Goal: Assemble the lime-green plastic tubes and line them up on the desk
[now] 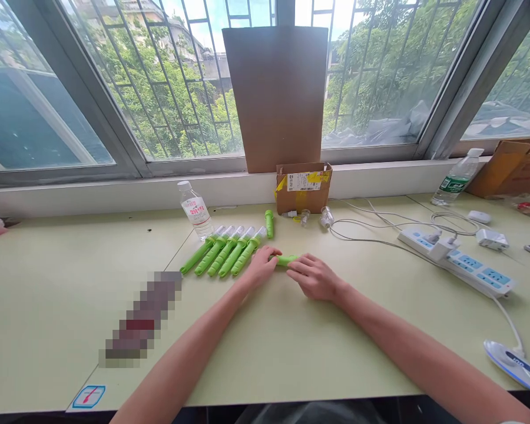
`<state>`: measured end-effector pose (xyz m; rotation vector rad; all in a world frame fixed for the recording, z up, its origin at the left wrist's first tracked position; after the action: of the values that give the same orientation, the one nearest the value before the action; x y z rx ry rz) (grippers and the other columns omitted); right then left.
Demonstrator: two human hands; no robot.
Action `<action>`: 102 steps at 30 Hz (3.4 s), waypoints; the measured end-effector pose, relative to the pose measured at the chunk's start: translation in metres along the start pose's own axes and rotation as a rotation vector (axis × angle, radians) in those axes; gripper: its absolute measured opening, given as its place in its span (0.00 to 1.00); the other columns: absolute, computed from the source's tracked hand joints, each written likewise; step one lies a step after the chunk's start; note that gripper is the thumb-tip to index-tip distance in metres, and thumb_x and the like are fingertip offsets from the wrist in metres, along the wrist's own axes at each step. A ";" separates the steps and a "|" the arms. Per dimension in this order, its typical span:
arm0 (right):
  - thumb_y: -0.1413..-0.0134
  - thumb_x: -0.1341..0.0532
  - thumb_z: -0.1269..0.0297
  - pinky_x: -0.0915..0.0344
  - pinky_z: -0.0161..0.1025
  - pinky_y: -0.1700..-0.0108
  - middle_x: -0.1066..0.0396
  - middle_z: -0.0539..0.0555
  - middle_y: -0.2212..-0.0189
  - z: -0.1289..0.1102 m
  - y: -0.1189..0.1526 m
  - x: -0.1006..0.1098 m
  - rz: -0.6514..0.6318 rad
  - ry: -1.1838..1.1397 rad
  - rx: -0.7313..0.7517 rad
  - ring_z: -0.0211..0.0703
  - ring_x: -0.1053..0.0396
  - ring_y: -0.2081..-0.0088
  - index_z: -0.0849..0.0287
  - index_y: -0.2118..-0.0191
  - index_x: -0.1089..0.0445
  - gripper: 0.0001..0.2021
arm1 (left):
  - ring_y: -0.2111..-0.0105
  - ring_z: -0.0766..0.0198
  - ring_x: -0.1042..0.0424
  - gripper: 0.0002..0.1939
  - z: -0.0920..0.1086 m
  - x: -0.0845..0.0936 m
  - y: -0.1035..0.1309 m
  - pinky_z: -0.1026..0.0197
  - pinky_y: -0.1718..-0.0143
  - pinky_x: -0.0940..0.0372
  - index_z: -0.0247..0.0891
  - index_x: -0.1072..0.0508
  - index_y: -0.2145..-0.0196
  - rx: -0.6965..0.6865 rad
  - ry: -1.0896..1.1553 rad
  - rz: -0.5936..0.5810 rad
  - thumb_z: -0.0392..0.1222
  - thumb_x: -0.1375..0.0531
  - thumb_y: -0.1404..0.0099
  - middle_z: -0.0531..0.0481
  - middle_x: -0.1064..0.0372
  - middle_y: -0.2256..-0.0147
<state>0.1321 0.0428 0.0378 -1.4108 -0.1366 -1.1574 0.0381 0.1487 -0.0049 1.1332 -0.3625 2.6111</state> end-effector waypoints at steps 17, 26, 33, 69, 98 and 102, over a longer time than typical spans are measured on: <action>0.49 0.47 0.67 0.46 0.34 0.73 0.28 0.50 0.80 0.097 0.051 -0.027 -0.138 -0.125 -0.931 0.38 0.38 0.80 0.53 0.62 0.23 0.15 | 0.58 0.55 0.39 0.14 0.022 -0.005 0.012 0.53 0.57 0.43 0.40 0.32 0.58 -0.249 -0.616 0.203 0.46 0.54 0.30 0.45 0.37 0.58; 0.50 0.47 0.65 0.40 0.35 0.71 0.34 0.47 0.83 0.113 0.067 -0.033 -0.014 -0.479 -1.146 0.38 0.38 0.79 0.60 0.58 0.26 0.17 | 0.58 0.55 0.39 0.16 0.022 -0.008 0.012 0.53 0.57 0.43 0.38 0.34 0.60 -0.258 -0.582 0.155 0.51 0.52 0.31 0.44 0.37 0.58; 0.55 0.40 0.59 0.37 0.35 0.77 0.34 0.48 0.77 0.126 0.086 -0.044 0.128 -0.809 -1.284 0.33 0.39 0.81 0.60 0.58 0.28 0.17 | 0.58 0.56 0.40 0.14 0.021 -0.007 0.012 0.53 0.56 0.43 0.37 0.36 0.58 -0.253 -0.512 0.138 0.49 0.53 0.31 0.44 0.36 0.58; 0.58 0.36 0.58 0.30 0.39 0.70 0.26 0.53 0.72 0.121 0.083 -0.042 0.206 -0.936 -1.279 0.41 0.30 0.73 0.60 0.69 0.26 0.11 | 0.59 0.56 0.39 0.09 0.025 -0.006 0.014 0.54 0.56 0.42 0.38 0.37 0.58 -0.257 -0.461 0.109 0.45 0.50 0.32 0.45 0.36 0.59; 0.57 0.38 0.61 0.32 0.38 0.70 0.28 0.52 0.72 0.120 0.081 -0.044 0.134 -0.896 -1.249 0.40 0.31 0.72 0.59 0.69 0.28 0.08 | 0.59 0.56 0.39 0.10 0.025 -0.007 0.014 0.54 0.57 0.42 0.38 0.37 0.59 -0.272 -0.501 0.110 0.46 0.51 0.31 0.45 0.37 0.59; 0.56 0.38 0.60 0.32 0.38 0.70 0.28 0.52 0.73 0.121 0.079 -0.043 0.139 -0.882 -1.241 0.40 0.31 0.72 0.59 0.70 0.28 0.08 | 0.59 0.55 0.39 0.10 0.024 -0.007 0.013 0.54 0.57 0.42 0.38 0.38 0.59 -0.267 -0.511 0.114 0.46 0.51 0.31 0.45 0.37 0.59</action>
<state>0.2307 0.1433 -0.0163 -2.9107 0.0993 -0.3319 0.0539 0.1276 0.0045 1.7054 -0.8707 2.2344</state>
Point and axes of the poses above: each hand's wrist, its own y-axis away from the middle knuckle, its own x-axis out of the back of the hand, z = x × y, the point moved 10 cm from there along -y, towards the middle knuckle
